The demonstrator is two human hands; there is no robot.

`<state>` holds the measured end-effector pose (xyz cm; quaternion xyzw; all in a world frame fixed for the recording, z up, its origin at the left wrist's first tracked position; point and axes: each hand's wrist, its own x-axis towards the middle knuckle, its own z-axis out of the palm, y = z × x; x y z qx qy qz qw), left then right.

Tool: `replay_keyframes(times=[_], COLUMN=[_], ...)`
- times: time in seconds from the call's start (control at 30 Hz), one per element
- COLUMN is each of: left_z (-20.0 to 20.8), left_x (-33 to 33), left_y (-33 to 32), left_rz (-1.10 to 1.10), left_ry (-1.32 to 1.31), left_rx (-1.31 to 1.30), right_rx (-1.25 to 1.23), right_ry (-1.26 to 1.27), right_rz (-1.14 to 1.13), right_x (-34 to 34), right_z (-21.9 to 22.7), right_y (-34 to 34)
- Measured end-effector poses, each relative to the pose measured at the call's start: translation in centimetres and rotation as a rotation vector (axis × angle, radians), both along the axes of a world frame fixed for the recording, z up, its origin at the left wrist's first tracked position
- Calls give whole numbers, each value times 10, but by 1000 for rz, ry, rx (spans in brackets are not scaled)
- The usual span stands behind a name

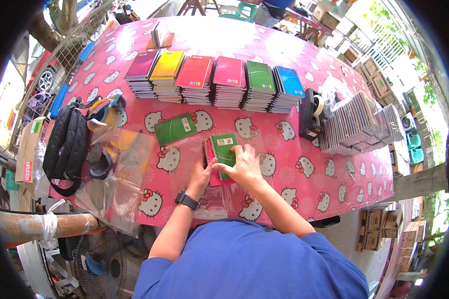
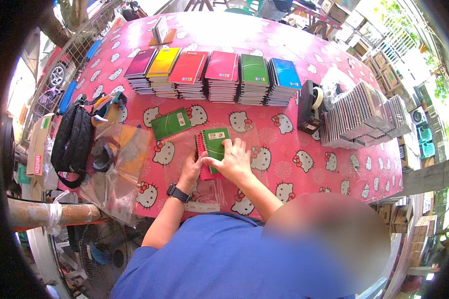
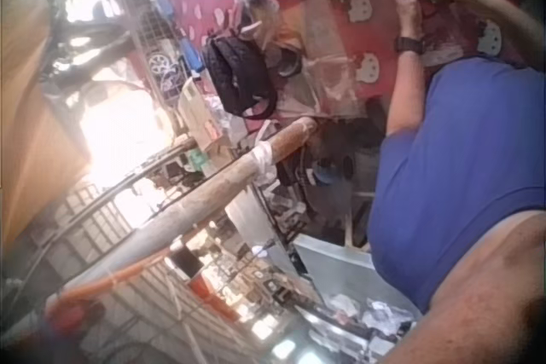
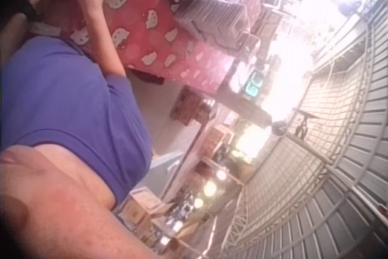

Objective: The person places small notebooks into plastic bags, seals the bags using a tape dispenser, and stacks the finished packages on a table.

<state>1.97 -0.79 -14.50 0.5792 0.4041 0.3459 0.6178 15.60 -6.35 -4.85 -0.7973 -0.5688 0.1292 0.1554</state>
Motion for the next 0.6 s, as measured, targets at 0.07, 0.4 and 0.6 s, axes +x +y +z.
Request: replay_keyframes(times=[0.07,0.4,0.6], left_z=[3,66,63], left_x=[1,0,-43], left_y=[2,-1,108], left_rz=[-31,36,154], left_ry=[-128,520,821], left_rx=[-126,268,816], right_rx=[-33,-108,308], right_ry=[-94,182,232], right_rz=[-8,49,-5], right_x=[0,37,43], right_z=[2,-11,-11], right_y=[6,-2,-3])
